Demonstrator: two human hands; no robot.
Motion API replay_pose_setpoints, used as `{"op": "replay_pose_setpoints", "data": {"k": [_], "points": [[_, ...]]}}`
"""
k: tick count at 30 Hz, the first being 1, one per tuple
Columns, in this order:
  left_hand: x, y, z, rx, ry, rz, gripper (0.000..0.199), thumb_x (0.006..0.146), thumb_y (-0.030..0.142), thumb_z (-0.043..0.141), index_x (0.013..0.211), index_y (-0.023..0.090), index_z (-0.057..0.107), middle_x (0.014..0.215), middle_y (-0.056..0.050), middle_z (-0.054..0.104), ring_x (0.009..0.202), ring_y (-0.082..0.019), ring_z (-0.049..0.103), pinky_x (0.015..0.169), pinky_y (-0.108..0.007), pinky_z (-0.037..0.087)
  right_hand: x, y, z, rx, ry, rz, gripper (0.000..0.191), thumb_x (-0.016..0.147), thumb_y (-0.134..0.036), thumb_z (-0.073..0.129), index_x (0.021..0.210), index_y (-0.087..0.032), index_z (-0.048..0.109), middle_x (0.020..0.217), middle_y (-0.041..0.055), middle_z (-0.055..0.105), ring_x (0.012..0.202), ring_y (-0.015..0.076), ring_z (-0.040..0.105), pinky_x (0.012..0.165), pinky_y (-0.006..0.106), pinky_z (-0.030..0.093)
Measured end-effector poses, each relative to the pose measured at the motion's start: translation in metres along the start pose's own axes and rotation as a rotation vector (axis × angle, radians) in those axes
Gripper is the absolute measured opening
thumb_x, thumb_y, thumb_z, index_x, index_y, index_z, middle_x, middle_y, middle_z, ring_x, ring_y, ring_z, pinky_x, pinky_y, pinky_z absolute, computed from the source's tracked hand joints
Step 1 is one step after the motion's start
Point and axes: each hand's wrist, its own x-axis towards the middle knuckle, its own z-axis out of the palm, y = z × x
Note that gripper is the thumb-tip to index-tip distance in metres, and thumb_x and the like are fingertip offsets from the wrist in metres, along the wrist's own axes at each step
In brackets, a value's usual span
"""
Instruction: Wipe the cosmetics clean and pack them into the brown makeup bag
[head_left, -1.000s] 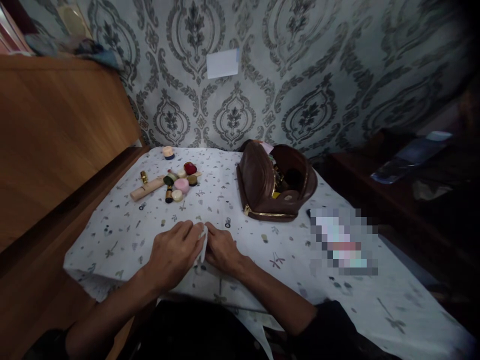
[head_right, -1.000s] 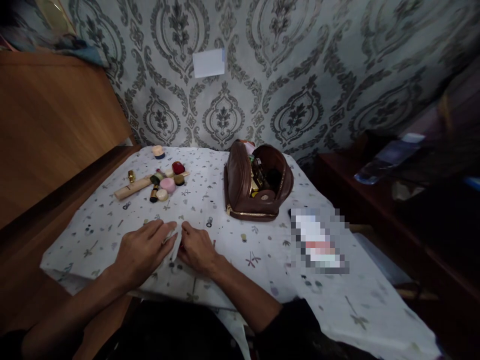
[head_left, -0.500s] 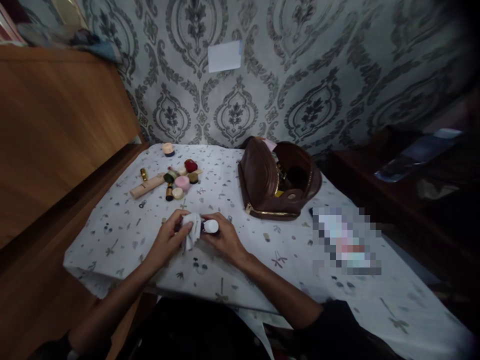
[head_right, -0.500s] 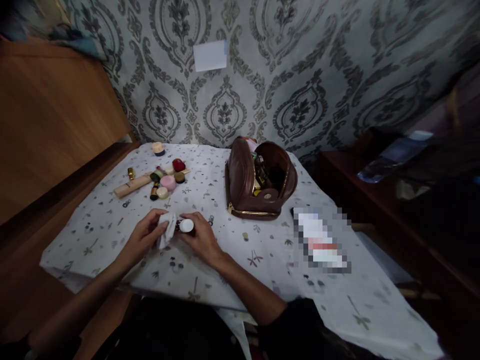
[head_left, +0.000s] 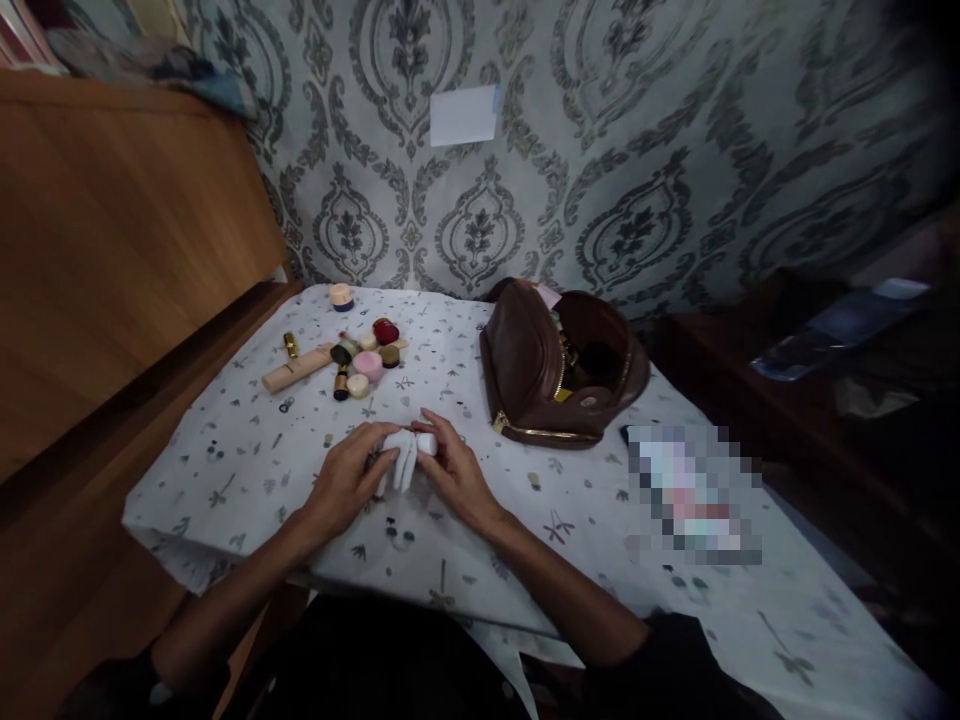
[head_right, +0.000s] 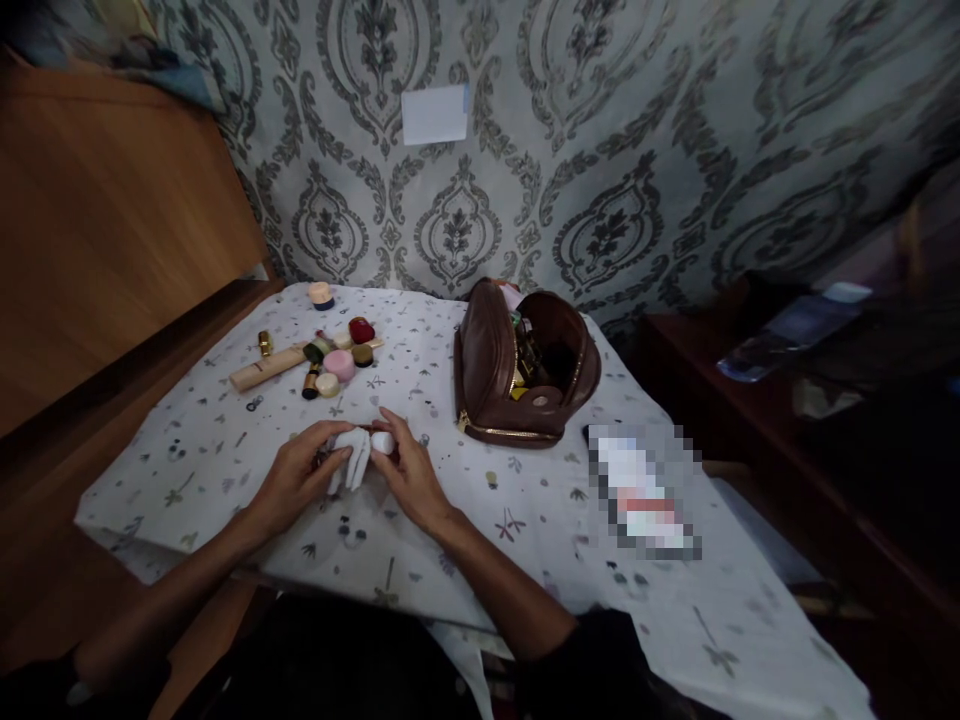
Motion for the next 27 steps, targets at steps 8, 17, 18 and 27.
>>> {"op": "replay_pose_setpoints", "data": {"k": [8, 17, 18, 27], "points": [[0.009, -0.015, 0.000, 0.255, 0.008, -0.007, 0.028, 0.097, 0.032, 0.041, 0.116, 0.022, 0.059, 0.105, -0.006, 0.065, 0.097, -0.021, 0.062, 0.084, -0.033, 0.049, -0.001, 0.000, -0.002, 0.078, -0.019, 0.057, 0.058, 0.091, -0.036, 0.057, 0.142, -0.022, 0.033, 0.135, 0.0158, 0.056, 0.121, 0.0232, 0.056, 0.098, 0.043, 0.046], [-0.008, -0.054, -0.018, 0.080, 0.005, -0.213, 0.029, 0.093, 0.037, 0.046, 0.111, 0.019, 0.059, 0.104, -0.005, 0.068, 0.093, -0.021, 0.063, 0.086, -0.035, 0.048, 0.005, -0.003, -0.001, 0.120, 0.056, 0.126, 0.032, 0.083, -0.040, 0.063, 0.108, -0.020, 0.060, 0.096, 0.0039, 0.067, 0.085, 0.0178, 0.064, 0.075, 0.031, 0.053], [-0.008, -0.052, -0.017, 0.075, 0.022, -0.200, 0.029, 0.093, 0.037, 0.046, 0.111, 0.018, 0.060, 0.105, -0.006, 0.067, 0.096, -0.022, 0.062, 0.088, -0.035, 0.047, 0.006, -0.003, -0.002, 0.098, 0.074, 0.109, 0.032, 0.082, -0.040, 0.064, 0.108, -0.020, 0.062, 0.096, 0.0042, 0.067, 0.084, 0.0178, 0.063, 0.074, 0.030, 0.053], [0.019, -0.006, -0.007, 0.231, -0.037, 0.067, 0.032, 0.097, 0.033, 0.040, 0.121, 0.023, 0.058, 0.096, -0.004, 0.060, 0.091, -0.018, 0.060, 0.079, -0.029, 0.048, 0.005, -0.007, -0.005, 0.020, 0.078, 0.057, 0.031, 0.080, -0.037, 0.067, 0.106, -0.020, 0.068, 0.091, 0.0032, 0.069, 0.076, 0.0174, 0.060, 0.069, 0.029, 0.049]]}}
